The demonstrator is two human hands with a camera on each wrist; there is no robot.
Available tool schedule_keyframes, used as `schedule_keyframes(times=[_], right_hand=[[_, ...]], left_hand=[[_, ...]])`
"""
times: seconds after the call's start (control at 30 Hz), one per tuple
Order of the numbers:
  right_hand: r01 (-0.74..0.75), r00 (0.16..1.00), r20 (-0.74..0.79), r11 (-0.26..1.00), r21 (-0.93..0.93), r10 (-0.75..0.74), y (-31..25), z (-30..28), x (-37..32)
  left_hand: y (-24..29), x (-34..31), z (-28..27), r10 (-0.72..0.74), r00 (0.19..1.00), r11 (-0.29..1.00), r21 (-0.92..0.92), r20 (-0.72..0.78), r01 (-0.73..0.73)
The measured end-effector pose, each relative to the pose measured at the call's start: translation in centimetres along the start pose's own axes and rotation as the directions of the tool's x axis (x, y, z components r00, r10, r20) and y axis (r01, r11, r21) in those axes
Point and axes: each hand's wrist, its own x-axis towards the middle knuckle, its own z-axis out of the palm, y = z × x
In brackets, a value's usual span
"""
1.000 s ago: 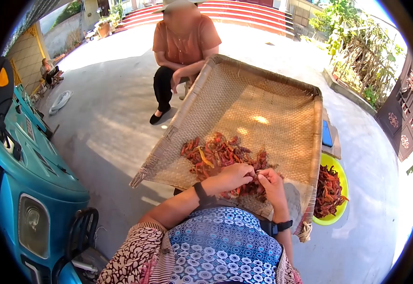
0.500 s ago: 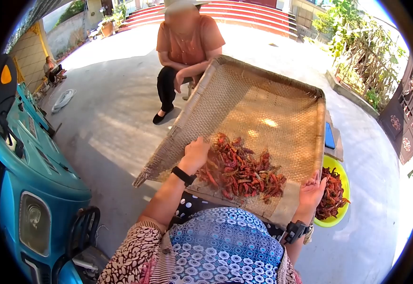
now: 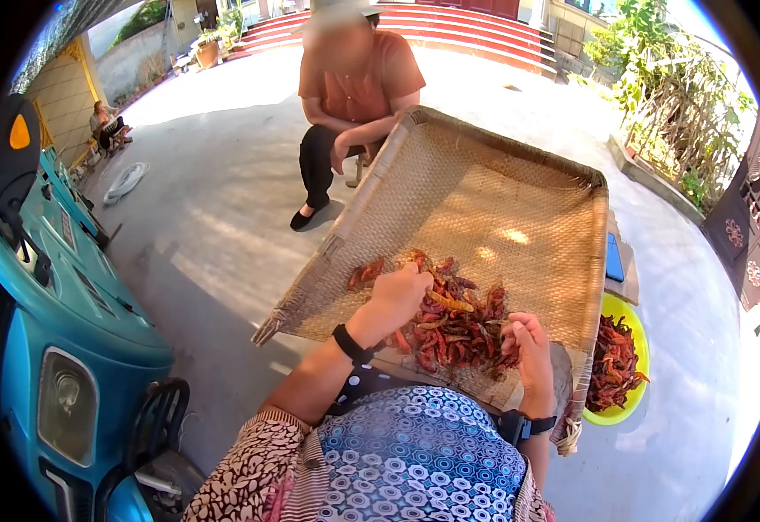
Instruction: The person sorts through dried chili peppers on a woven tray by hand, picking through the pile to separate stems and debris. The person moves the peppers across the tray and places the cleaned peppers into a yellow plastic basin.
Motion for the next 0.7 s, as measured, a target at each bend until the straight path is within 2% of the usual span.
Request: schedule_keyframes(times=[0.1, 0.13, 0.23, 0.27, 0.37, 0.47, 0.57, 0.6, 0.7], right_hand=[[0.031, 0.991, 0.130, 0.973, -0.228, -0.001, -0.7, 1.9, -0.3], [0.047, 0.988, 0.157, 0.962, -0.269, -0.004, -0.9, 2.6, -0.4], [0.035, 0.978, 0.206, 0.931, -0.363, 0.044, 0.0, 2.6, -0.1], [0.055, 0.984, 0.177, 0.927, -0.372, 0.012, 0.9, 2.2, 0.1], [-0.027, 0.987, 0.143, 0.949, -0.315, 0.075, 1.2, 1.6, 0.0], [0.030, 0.988, 0.151, 0.913, -0.408, 0.035, 1.5, 1.4, 0.2], [-0.142, 0.982, 0.111, 0.984, -0.111, 0.154, -0.4, 3.0, -0.8], [-0.089, 0.981, 0.162, 0.989, -0.121, 0.109, 0.4, 2.6, -0.4], [0.003, 0.986, 0.162, 0.971, -0.240, 0.037, 1.6, 1.8, 0.1]], left_hand=[[3.1, -0.2, -0.1, 0.108, 0.981, 0.987, -0.133, 0.160, -0.087], [3.5, -0.2, 0.9, 0.167, 0.977, 0.973, -0.184, 0.133, -0.141], [4.6, -0.7, 2.1, 0.159, 0.979, 0.956, -0.267, 0.128, -0.121], [4.6, -0.8, 2.1, 0.156, 0.977, 0.955, -0.274, 0.146, -0.111], [4.1, -0.8, 1.8, 0.112, 0.979, 0.979, -0.190, 0.168, -0.079], [3.4, -0.6, 1.3, 0.095, 0.983, 0.973, -0.225, 0.156, -0.058], [3.8, -0.7, 1.1, 0.057, 0.980, 0.979, -0.201, 0.190, -0.018], [3.8, -0.8, 1.5, 0.048, 0.984, 0.979, -0.202, 0.173, -0.012], [3.7, -0.9, 1.6, 0.060, 0.977, 0.970, -0.242, 0.206, -0.008]])
